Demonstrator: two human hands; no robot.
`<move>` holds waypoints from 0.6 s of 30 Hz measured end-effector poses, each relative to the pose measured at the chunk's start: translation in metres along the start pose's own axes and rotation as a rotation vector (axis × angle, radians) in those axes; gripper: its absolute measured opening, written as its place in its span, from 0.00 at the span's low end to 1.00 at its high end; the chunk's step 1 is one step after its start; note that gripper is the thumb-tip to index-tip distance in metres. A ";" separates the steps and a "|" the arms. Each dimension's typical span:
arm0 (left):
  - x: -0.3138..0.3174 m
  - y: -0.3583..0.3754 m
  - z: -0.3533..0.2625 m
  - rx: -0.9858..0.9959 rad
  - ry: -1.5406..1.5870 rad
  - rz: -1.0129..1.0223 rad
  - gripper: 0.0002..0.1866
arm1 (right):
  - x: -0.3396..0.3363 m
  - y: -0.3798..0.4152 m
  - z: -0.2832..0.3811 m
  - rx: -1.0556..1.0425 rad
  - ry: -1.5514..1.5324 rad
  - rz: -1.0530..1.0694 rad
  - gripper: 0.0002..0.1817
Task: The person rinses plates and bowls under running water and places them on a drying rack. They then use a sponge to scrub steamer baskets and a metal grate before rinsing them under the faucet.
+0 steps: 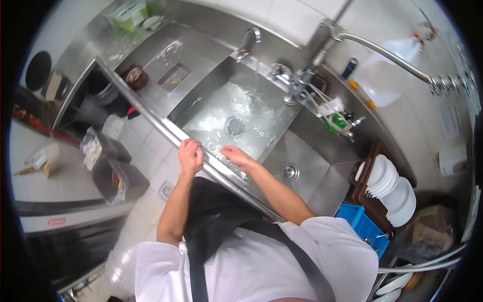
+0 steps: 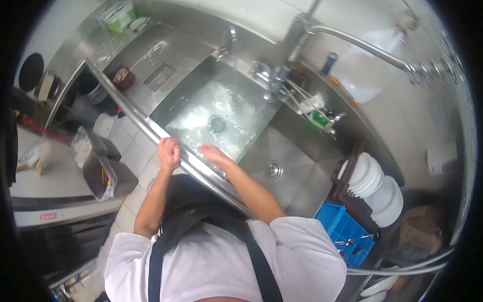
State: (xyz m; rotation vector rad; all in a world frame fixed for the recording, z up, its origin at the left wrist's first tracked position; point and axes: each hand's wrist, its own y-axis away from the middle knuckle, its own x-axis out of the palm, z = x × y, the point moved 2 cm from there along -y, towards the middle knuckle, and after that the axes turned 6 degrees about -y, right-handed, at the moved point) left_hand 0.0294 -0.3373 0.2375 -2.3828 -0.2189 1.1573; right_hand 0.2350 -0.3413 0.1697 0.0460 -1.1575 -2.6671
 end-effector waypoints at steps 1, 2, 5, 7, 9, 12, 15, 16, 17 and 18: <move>0.003 -0.005 0.000 0.020 0.037 -0.021 0.06 | 0.004 -0.026 -0.022 0.016 0.012 0.012 0.32; 0.004 -0.007 0.000 0.040 0.074 -0.043 0.06 | 0.004 -0.048 -0.045 0.037 0.143 0.000 0.29; 0.003 -0.017 0.019 0.100 0.104 -0.040 0.05 | 0.024 -0.057 -0.046 0.165 0.132 0.010 0.23; 0.004 -0.015 0.023 0.103 0.137 -0.031 0.06 | 0.018 -0.067 -0.054 0.289 -0.034 0.055 0.23; 0.011 -0.008 0.017 0.134 0.175 0.008 0.07 | -0.035 -0.140 -0.154 0.393 -0.296 -0.192 0.25; 0.001 0.007 0.053 0.214 0.208 0.030 0.08 | -0.054 -0.138 -0.127 0.423 -0.703 -0.573 0.21; -0.019 0.006 0.072 0.403 0.320 0.182 0.06 | -0.084 -0.146 -0.040 0.252 -1.148 -0.345 0.18; -0.026 -0.003 0.071 0.453 0.377 0.252 0.06 | -0.095 -0.145 0.002 0.185 -1.244 -0.189 0.17; -0.033 -0.008 0.074 0.455 0.369 0.256 0.06 | -0.056 -0.111 0.089 -0.048 -1.131 -0.041 0.12; -0.040 -0.012 0.076 0.481 0.438 0.279 0.07 | -0.030 -0.088 0.149 -0.193 -1.144 -0.022 0.09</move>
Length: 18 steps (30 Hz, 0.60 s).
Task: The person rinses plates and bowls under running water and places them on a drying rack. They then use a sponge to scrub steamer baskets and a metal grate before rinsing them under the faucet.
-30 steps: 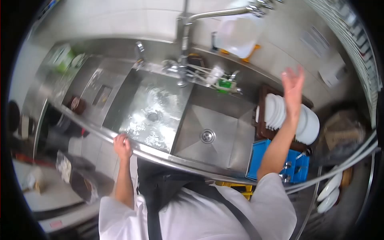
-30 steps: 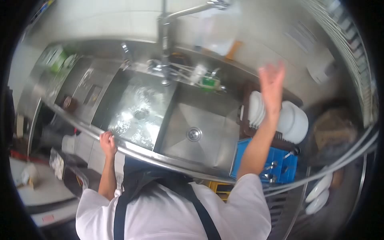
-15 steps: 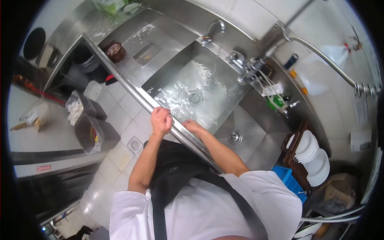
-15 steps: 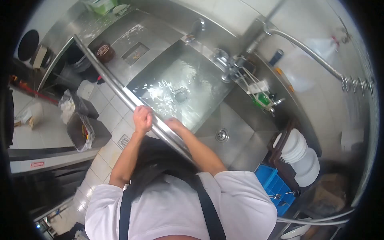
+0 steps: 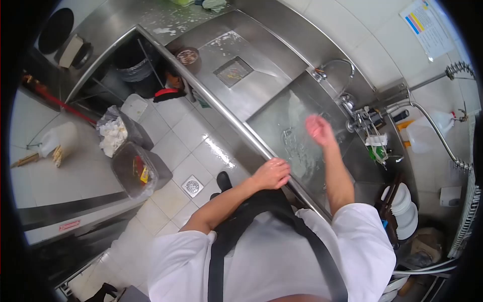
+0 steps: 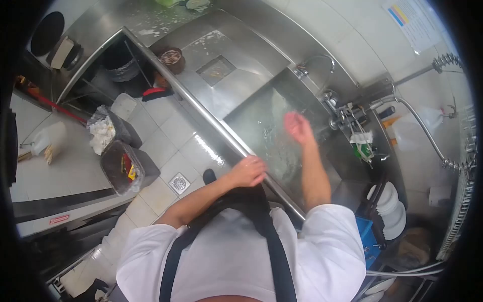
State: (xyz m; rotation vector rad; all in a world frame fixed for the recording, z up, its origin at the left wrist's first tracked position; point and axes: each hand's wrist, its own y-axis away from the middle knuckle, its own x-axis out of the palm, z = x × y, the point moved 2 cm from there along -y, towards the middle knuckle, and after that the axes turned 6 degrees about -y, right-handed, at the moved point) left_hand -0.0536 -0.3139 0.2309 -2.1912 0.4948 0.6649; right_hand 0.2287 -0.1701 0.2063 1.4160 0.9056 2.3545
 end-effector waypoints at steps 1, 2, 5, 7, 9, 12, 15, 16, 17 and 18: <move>-0.004 -0.002 0.000 0.031 0.069 0.013 0.09 | 0.024 -0.001 0.018 -0.087 0.203 0.128 0.11; -0.003 -0.006 0.001 0.033 0.065 0.017 0.09 | 0.063 0.023 0.022 -0.202 0.326 0.100 0.12; -0.025 -0.016 0.019 0.071 0.297 0.117 0.16 | 0.103 0.044 0.010 -0.328 0.470 0.045 0.14; -0.052 -0.022 0.044 -0.511 1.014 0.391 0.21 | 0.070 0.027 -0.016 -0.233 0.496 0.008 0.12; -0.082 -0.022 0.069 -0.503 0.981 0.365 0.22 | -0.026 -0.001 -0.041 -0.109 0.392 -0.294 0.09; -0.123 -0.030 0.096 -0.587 0.946 0.253 0.22 | -0.188 0.005 -0.065 0.099 0.304 -0.871 0.14; -0.149 -0.039 0.131 -0.721 0.921 0.261 0.21 | -0.214 0.024 -0.096 0.014 0.055 -1.160 0.11; -0.159 -0.052 0.155 -0.701 0.883 0.224 0.21 | -0.197 0.013 -0.104 -0.026 0.001 -1.197 0.10; -0.170 -0.068 0.184 -0.680 0.845 0.187 0.20 | -0.175 -0.004 -0.103 -0.063 -0.029 -1.195 0.10; -0.189 -0.088 0.209 -0.748 0.809 0.243 0.19 | -0.141 -0.029 -0.104 -0.079 -0.052 -1.170 0.09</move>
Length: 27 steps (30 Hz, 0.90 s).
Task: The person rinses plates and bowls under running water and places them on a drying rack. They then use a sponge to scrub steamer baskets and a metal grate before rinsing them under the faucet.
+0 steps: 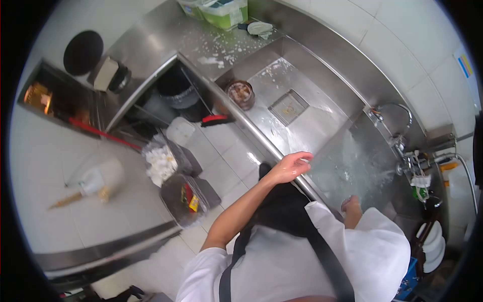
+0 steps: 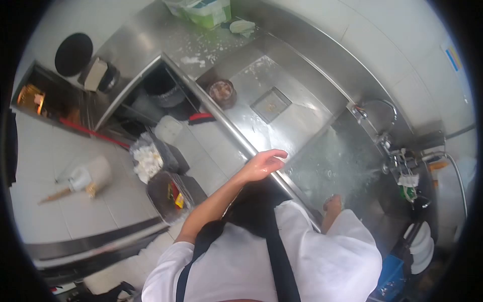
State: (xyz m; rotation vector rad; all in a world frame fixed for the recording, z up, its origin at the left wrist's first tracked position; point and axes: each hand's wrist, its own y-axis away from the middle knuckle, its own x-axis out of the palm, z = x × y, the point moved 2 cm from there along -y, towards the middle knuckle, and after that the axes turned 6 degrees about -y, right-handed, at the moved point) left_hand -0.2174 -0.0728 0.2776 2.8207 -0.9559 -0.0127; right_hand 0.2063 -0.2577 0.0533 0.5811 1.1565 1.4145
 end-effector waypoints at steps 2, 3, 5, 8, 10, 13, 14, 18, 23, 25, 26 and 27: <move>-0.027 -0.043 0.014 -0.083 0.103 -0.044 0.19 | 0.061 -0.012 0.035 0.491 0.123 1.469 0.12; -0.039 -0.059 0.020 -0.151 0.217 -0.087 0.18 | 0.095 0.051 0.034 0.246 0.114 1.180 0.16; -0.060 -0.088 0.018 -0.276 0.299 -0.119 0.16 | 0.161 0.212 0.025 0.022 0.341 1.021 0.22; -0.087 -0.128 0.038 -0.503 0.487 -0.182 0.13 | 0.239 0.358 0.004 -0.172 0.615 1.306 0.19; -0.123 -0.155 0.057 -0.453 0.501 -0.218 0.14 | 0.271 0.405 -0.012 -0.465 0.810 1.358 0.19; -0.194 -0.195 0.058 -0.379 0.574 -0.241 0.15 | 0.301 0.415 -0.008 -0.939 0.943 1.352 0.19; -0.213 -0.197 0.048 -0.455 0.558 -0.330 0.15 | 0.303 0.413 -0.008 -1.105 0.885 1.316 0.18; -0.288 -0.181 0.048 -0.467 0.321 -0.417 0.14 | 0.271 0.291 -0.018 -1.076 1.023 0.827 0.19; -0.410 -0.213 0.034 -0.199 0.047 -0.688 0.14 | 0.249 0.219 -0.022 -0.926 1.085 0.582 0.19; -0.479 -0.258 0.012 0.091 -0.114 -0.881 0.14 | 0.273 0.255 -0.038 -0.991 1.114 0.453 0.19; -0.510 -0.286 -0.005 0.191 -0.278 -0.929 0.14 | 0.287 0.279 -0.044 -1.061 1.150 0.336 0.20; -0.536 -0.313 -0.025 0.297 -0.439 -0.974 0.14 | 0.301 0.297 -0.051 -1.056 1.124 0.305 0.20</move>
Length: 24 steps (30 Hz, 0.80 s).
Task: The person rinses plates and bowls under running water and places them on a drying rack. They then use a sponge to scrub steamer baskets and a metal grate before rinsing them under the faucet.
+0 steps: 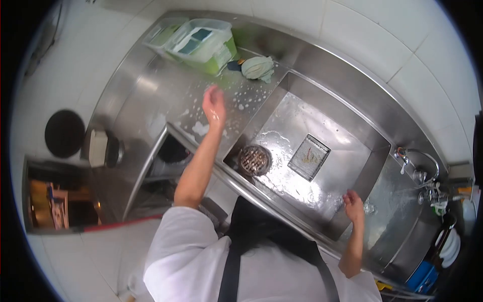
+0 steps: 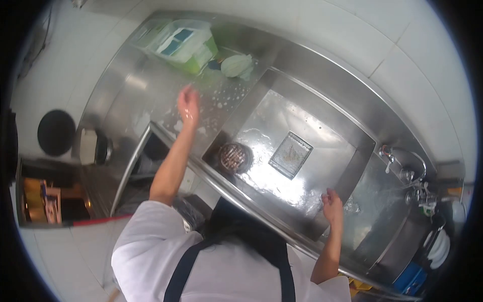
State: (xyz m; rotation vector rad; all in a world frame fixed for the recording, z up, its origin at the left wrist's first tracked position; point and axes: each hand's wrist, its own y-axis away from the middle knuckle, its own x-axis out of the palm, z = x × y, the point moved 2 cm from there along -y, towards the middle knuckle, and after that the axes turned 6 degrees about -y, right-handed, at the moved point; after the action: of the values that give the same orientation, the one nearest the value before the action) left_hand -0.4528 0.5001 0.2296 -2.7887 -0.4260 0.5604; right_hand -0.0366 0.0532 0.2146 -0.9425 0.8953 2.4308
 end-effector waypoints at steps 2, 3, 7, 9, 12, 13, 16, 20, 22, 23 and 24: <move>0.020 -0.072 -0.027 0.231 -0.005 -0.056 0.16 | 0.014 0.006 0.039 -0.063 -0.157 -0.096 0.20; 0.035 -0.112 -0.012 0.365 -0.065 -0.092 0.17 | 0.026 0.018 0.047 0.011 -0.183 -0.106 0.20; 0.100 -0.293 0.064 0.636 -0.433 0.000 0.29 | 0.082 0.066 0.077 0.142 -0.233 -0.116 0.21; 0.140 -0.374 0.096 0.518 -0.735 0.225 0.32 | 0.096 0.068 0.084 0.210 -0.318 -0.037 0.22; 0.116 -0.475 0.211 0.684 -0.871 0.709 0.30 | 0.129 0.064 0.058 0.313 -0.103 -0.110 0.25; 0.128 -0.480 0.209 0.711 -1.261 0.850 0.28 | 0.129 0.058 0.059 0.448 -0.043 -0.033 0.24; 0.148 -0.462 0.190 0.924 -2.161 1.167 0.24 | 0.134 0.037 0.079 0.444 0.062 -0.239 0.23; 0.113 -0.482 0.176 0.435 -1.085 0.471 0.33 | 0.147 -0.003 0.112 0.201 -0.309 -0.118 0.23; 0.107 -0.456 0.129 0.395 -0.762 -0.014 0.37 | 0.126 -0.024 0.102 0.066 -0.390 -0.103 0.21; 0.079 -0.416 0.093 0.352 -0.647 -0.223 0.35 | 0.096 -0.045 0.083 0.006 -0.412 -0.074 0.21; 0.064 -0.385 0.063 0.347 -0.660 -0.232 0.35 | 0.039 -0.055 0.103 0.061 -0.337 -0.213 0.20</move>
State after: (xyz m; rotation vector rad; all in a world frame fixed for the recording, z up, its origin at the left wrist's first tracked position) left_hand -0.5109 0.8883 0.2722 -2.1339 -0.6893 1.3486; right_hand -0.0814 0.1681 0.2229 -0.5514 0.7049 2.2722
